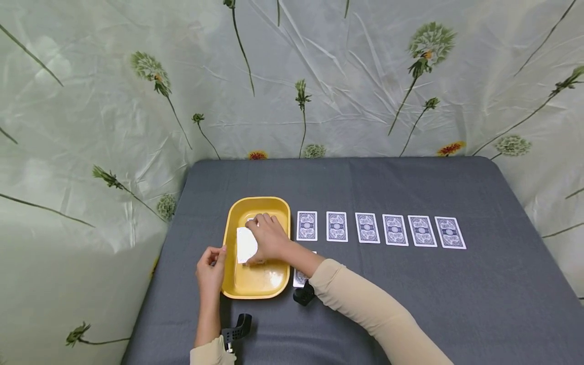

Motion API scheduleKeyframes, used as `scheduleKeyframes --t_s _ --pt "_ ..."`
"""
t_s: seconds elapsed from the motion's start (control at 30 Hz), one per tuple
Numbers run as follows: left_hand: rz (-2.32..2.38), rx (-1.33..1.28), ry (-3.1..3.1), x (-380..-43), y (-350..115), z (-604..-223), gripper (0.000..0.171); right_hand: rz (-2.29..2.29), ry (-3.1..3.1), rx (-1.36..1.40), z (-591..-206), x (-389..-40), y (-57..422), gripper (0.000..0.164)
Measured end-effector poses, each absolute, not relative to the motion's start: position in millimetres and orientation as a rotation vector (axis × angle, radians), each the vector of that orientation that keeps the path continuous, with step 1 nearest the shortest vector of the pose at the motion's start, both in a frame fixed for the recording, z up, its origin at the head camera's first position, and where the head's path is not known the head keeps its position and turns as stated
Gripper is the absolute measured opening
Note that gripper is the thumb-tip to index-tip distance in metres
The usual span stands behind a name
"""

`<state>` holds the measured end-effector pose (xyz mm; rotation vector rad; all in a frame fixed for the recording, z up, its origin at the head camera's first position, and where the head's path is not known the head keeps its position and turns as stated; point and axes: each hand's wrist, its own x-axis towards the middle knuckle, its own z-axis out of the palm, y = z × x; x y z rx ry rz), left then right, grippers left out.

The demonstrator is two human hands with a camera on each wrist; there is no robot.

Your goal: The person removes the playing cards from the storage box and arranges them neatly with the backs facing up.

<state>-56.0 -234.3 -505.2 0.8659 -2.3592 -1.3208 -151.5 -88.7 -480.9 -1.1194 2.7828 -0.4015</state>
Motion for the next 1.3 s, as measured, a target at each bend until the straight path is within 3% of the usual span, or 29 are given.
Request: scheduleKeyframes --t_s 0.33,0.7,1.0,1.3 --pt "-1.307 0.873 -2.344 -56 -232 -509 0.024 -0.367 2.991 -1.128 -432 -166 -52 0.097" --pt "-1.299 0.883 -2.377 -54 -234 -509 0.030 -0.461 3.076 -0.841 -415 -187 29 0.094" --pt "-1.296 0.897 -2.387 -53 -231 -505 0.030 -0.435 3.037 -0.806 -426 -179 73 0.094" --pt "-1.283 0.883 -2.380 -54 -230 -506 0.030 -0.397 2.953 -0.897 -476 -133 105 0.092"
